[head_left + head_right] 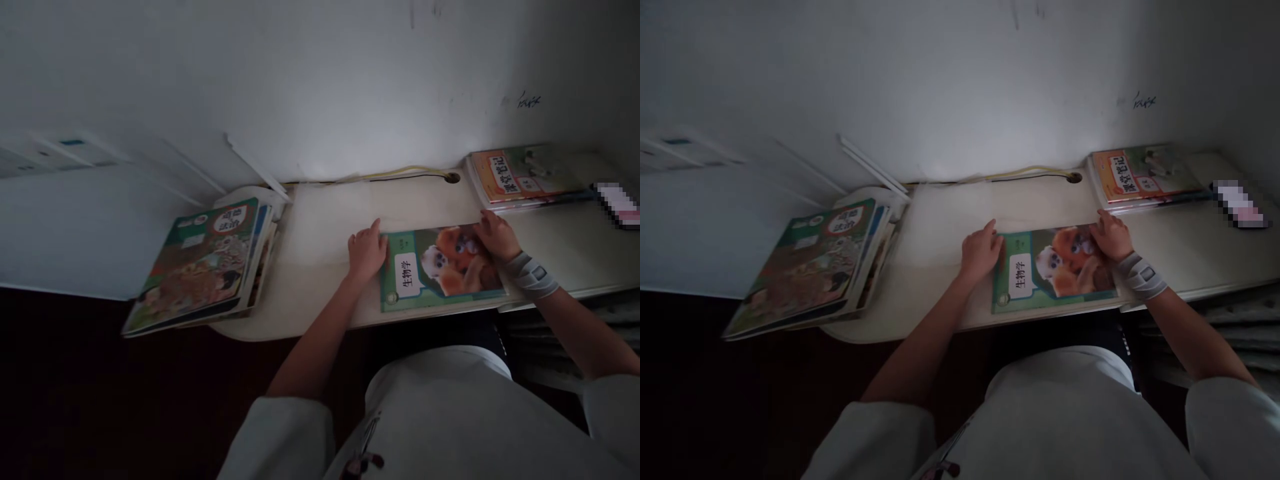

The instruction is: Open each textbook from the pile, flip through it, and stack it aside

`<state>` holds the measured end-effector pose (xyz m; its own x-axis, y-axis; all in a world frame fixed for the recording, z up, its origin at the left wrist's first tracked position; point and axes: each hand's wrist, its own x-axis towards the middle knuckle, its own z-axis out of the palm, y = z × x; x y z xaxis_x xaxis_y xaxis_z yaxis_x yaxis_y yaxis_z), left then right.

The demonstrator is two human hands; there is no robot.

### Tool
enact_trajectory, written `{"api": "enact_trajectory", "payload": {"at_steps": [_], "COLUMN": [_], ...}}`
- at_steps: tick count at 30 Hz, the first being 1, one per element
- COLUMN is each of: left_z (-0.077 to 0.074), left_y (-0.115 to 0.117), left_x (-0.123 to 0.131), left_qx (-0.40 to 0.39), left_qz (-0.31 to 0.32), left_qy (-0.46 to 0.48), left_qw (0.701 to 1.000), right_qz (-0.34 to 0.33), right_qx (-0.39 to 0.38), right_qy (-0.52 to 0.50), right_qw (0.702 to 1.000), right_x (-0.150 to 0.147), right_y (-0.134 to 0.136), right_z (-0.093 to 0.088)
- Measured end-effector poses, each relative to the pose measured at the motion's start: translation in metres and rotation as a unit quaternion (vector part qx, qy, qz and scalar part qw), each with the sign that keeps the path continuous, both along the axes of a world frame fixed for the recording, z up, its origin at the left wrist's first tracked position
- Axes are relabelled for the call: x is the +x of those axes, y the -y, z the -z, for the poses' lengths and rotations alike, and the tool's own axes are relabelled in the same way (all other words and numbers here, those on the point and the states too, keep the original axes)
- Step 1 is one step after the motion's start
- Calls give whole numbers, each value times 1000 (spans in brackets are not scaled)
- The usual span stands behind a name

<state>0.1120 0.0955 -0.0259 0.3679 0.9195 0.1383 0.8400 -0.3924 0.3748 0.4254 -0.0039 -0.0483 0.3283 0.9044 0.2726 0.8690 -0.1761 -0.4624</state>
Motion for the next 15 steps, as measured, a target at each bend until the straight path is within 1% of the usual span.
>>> {"api": "enact_trajectory", "payload": {"at_steps": [2,3,5,7,9,12,14,15], "left_z": [4,6,10,11,9,0,-6,-8], "left_y": [-6,-9,-14,-16,-16,-14,-13,-13], "left_x": [0,-1,-3,-5,-6,-5,-3,-2], "left_qx": [-19,-36,-80,-125,-151,-155,-160,-168], "left_qz": [0,-5,-21,-25,-2,41,46,44], "left_qy": [97,153,265,353,399,409,423,440], "left_qw": [995,988,961,927,904,898,891,881], "right_qz": [-4,-5,-4,-7,-20,-50,-68,-73], "right_qx": [36,57,100,133,143,128,120,121], "right_qy": [-93,-130,-178,-209,-234,-250,-264,-278], "right_qw": [995,990,979,969,962,959,954,950], "right_x": [2,2,2,0,-1,-2,-1,-1], "right_y": [-5,-6,-6,-4,-3,-3,-4,-5], "right_z": [-1,-2,-4,-8,-12,-20,-25,-28]}}
